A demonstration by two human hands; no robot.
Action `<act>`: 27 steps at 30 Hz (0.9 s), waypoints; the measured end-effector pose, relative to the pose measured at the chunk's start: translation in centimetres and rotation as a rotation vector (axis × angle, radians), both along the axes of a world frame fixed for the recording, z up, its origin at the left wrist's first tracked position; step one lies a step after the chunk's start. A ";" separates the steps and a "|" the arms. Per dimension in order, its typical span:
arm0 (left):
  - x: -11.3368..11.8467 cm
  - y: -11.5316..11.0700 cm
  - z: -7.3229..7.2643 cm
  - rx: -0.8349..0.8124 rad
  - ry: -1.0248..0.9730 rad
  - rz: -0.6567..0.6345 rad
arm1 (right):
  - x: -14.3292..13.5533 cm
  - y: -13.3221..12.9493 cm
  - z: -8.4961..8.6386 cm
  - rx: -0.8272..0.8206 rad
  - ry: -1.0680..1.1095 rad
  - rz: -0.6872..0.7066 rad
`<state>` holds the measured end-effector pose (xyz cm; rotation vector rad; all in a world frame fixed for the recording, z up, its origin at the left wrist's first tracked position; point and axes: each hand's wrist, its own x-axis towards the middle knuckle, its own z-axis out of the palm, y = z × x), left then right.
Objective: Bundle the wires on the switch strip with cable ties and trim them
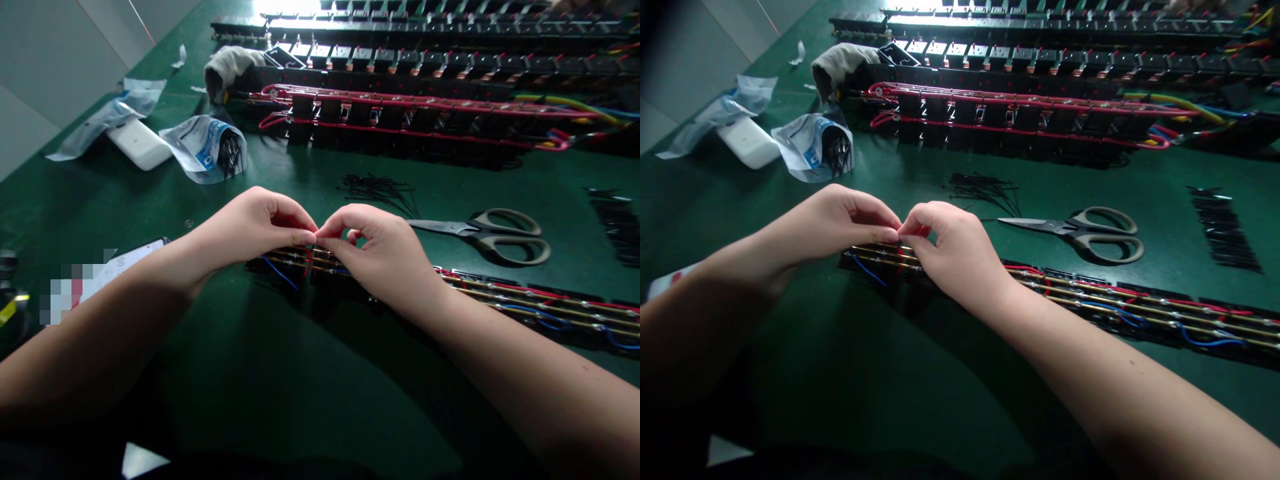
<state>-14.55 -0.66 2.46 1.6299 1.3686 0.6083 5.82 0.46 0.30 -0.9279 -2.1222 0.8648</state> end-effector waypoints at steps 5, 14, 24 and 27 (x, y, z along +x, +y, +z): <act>0.0 0.0 0.0 -0.066 -0.028 0.008 | 0.0 0.1 -0.1 -0.015 0.009 0.008; 0.0 0.1 0.1 -0.051 0.003 -0.030 | 0.0 0.0 0.1 -0.021 0.038 0.020; 0.0 0.2 0.5 -0.079 0.055 -0.103 | 0.0 0.0 0.2 -0.025 0.034 0.019; 0.0 0.3 0.7 -0.095 0.079 -0.119 | 0.0 -0.1 0.2 -0.032 0.034 0.014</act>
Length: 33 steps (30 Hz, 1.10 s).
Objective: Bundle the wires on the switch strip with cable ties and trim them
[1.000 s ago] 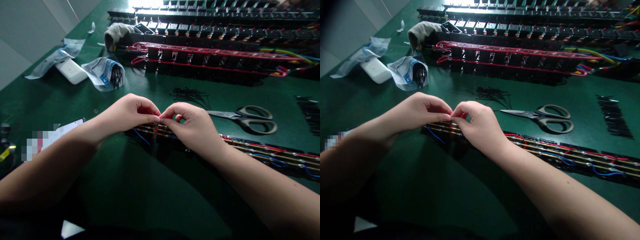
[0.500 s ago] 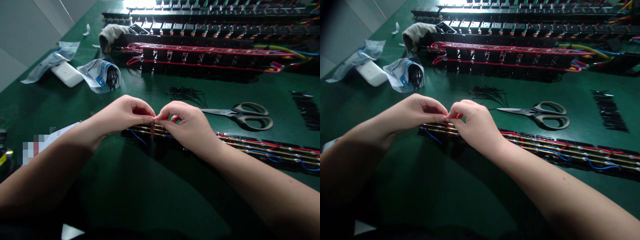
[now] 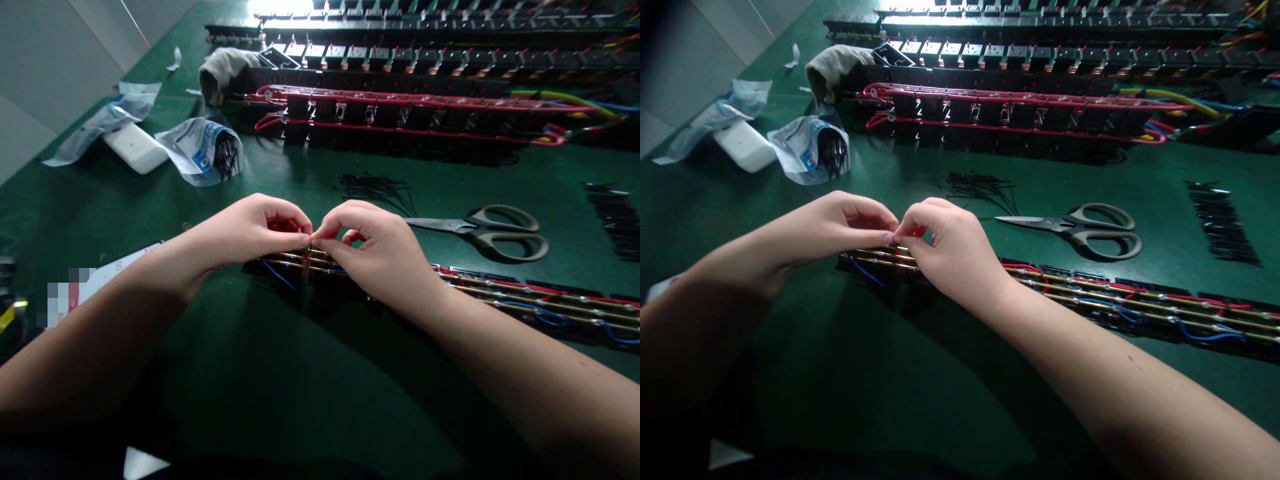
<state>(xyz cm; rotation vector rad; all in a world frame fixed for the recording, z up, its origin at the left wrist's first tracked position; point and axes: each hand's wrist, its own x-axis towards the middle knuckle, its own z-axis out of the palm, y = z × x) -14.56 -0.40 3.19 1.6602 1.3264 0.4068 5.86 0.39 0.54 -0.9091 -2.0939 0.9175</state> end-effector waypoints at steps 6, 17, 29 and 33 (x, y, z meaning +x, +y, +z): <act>0.3 -0.1 0.0 0.001 0.016 -0.004 | 0.0 0.0 0.0 -0.011 -0.008 -0.024; 0.6 -0.4 0.2 -0.017 -0.025 0.004 | 0.0 -0.2 0.0 0.025 -0.001 -0.015; 0.6 -0.1 -0.1 -0.054 -0.036 -0.016 | -0.2 0.0 -0.2 0.062 -0.059 0.015; 0.6 0.1 0.0 -0.061 -0.032 -0.017 | -0.2 0.0 -0.3 0.063 -0.051 0.014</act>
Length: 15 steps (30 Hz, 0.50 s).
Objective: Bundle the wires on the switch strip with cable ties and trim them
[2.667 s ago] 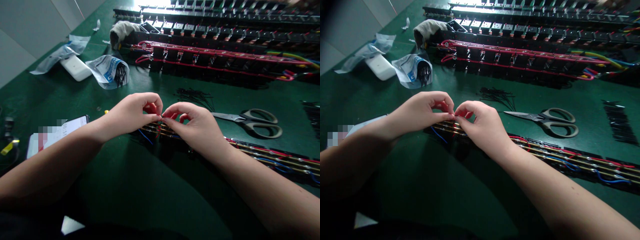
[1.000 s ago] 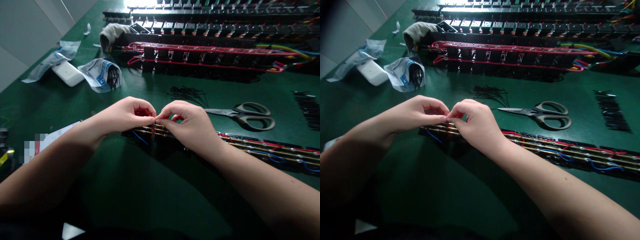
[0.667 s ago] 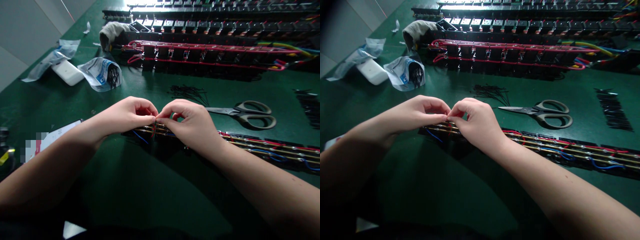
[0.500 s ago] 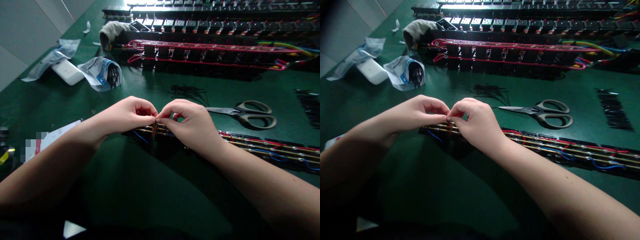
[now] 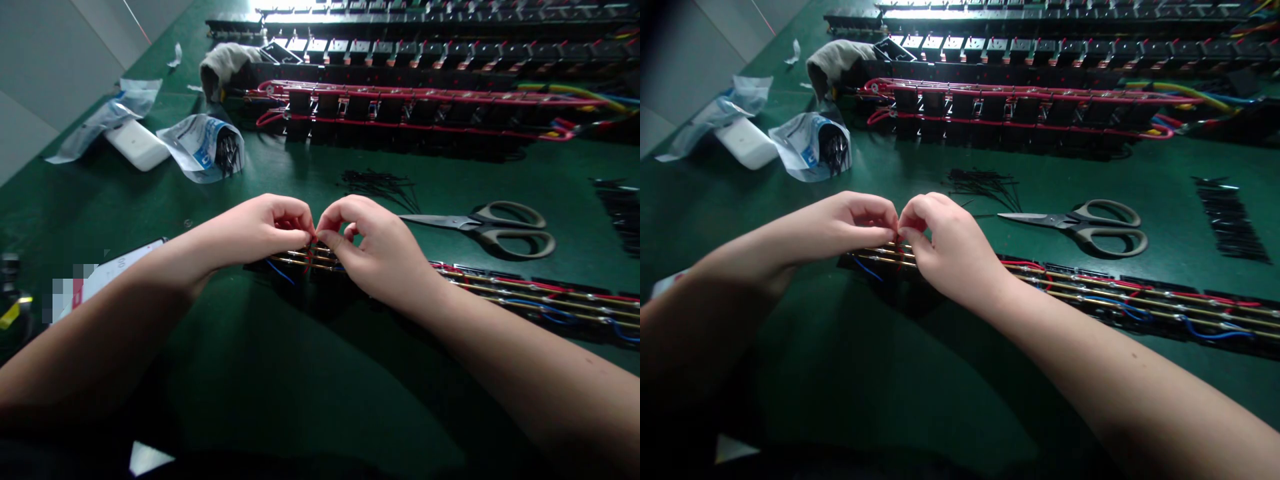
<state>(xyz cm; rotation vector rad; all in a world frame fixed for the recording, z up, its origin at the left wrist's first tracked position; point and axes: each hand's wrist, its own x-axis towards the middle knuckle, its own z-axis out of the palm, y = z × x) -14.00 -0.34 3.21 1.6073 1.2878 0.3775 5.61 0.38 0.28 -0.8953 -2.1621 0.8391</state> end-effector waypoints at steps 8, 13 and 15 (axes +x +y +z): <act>0.2 0.0 0.0 -0.002 0.061 -0.012 | 0.0 0.1 0.1 -0.041 -0.006 -0.019; 0.2 0.0 0.0 0.008 0.132 -0.018 | 0.0 0.2 0.2 -0.101 0.043 -0.068; 0.2 -0.1 0.0 0.008 0.152 -0.022 | 0.0 0.2 0.1 -0.121 0.058 -0.078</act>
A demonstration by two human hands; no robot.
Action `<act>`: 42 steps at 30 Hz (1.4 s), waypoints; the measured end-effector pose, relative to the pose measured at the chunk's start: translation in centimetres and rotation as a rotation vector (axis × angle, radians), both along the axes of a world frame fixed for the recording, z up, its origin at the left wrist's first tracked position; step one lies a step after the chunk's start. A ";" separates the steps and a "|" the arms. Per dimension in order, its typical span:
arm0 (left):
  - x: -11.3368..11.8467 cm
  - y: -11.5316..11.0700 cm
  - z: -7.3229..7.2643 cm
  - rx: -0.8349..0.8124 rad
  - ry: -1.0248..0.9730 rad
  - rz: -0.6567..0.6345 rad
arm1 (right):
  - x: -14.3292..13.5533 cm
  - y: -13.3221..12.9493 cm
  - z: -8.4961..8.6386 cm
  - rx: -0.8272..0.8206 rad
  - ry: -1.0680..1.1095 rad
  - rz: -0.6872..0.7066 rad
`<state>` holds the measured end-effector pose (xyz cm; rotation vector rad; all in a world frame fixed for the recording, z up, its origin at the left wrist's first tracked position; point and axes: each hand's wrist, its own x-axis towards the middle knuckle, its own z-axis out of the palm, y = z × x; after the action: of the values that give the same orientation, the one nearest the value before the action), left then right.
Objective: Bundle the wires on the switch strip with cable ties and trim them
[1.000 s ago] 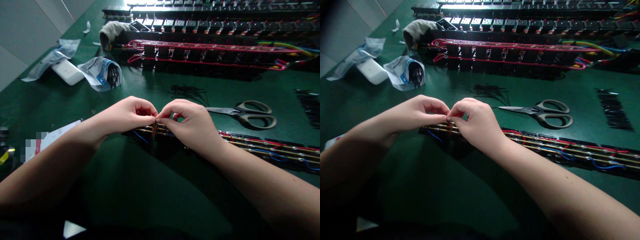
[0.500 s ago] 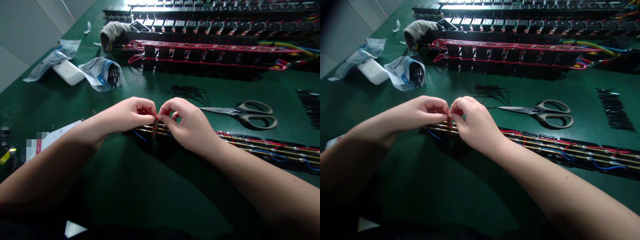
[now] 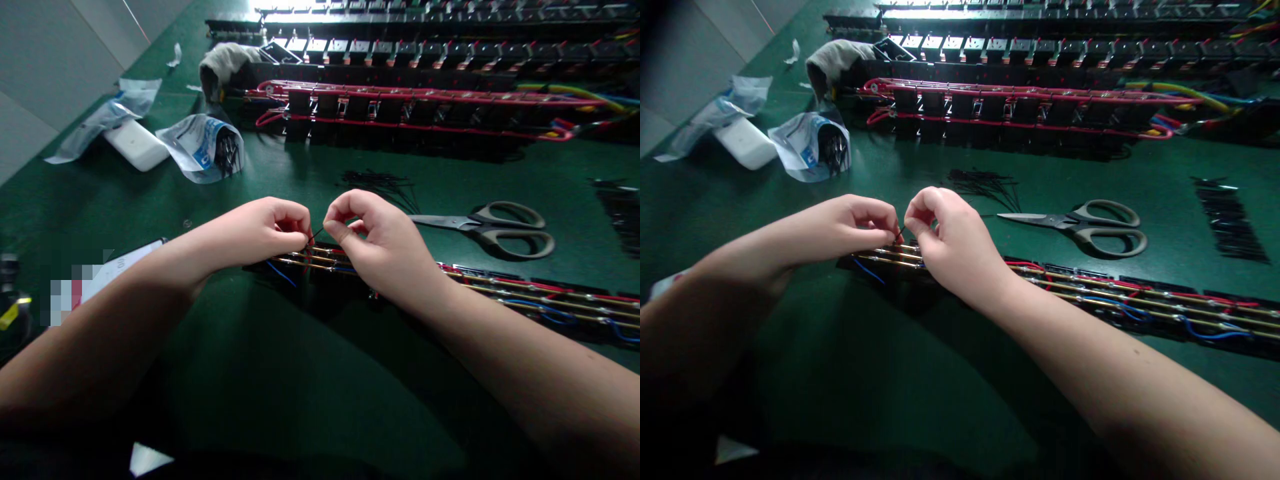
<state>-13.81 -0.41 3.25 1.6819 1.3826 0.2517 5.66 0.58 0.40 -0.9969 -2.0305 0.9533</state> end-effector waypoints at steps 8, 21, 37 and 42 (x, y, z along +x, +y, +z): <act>0.0 0.0 0.2 0.004 0.023 -0.038 | -0.1 0.0 0.1 -0.029 0.037 -0.032; -0.1 -0.1 -0.4 0.046 -0.151 0.121 | 0.0 0.1 0.0 -0.177 0.237 -0.060; -0.2 -0.3 -1.0 0.072 -0.141 0.152 | 4.5 5.6 2.8 0.040 -0.607 -0.096; -0.2 -0.3 -1.2 0.072 -0.144 0.153 | 3.1 4.7 1.8 0.174 -0.855 -0.037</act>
<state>-13.97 -0.72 2.06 1.5847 1.4088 0.5051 8.80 5.30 2.24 -1.4983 -2.6940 0.3138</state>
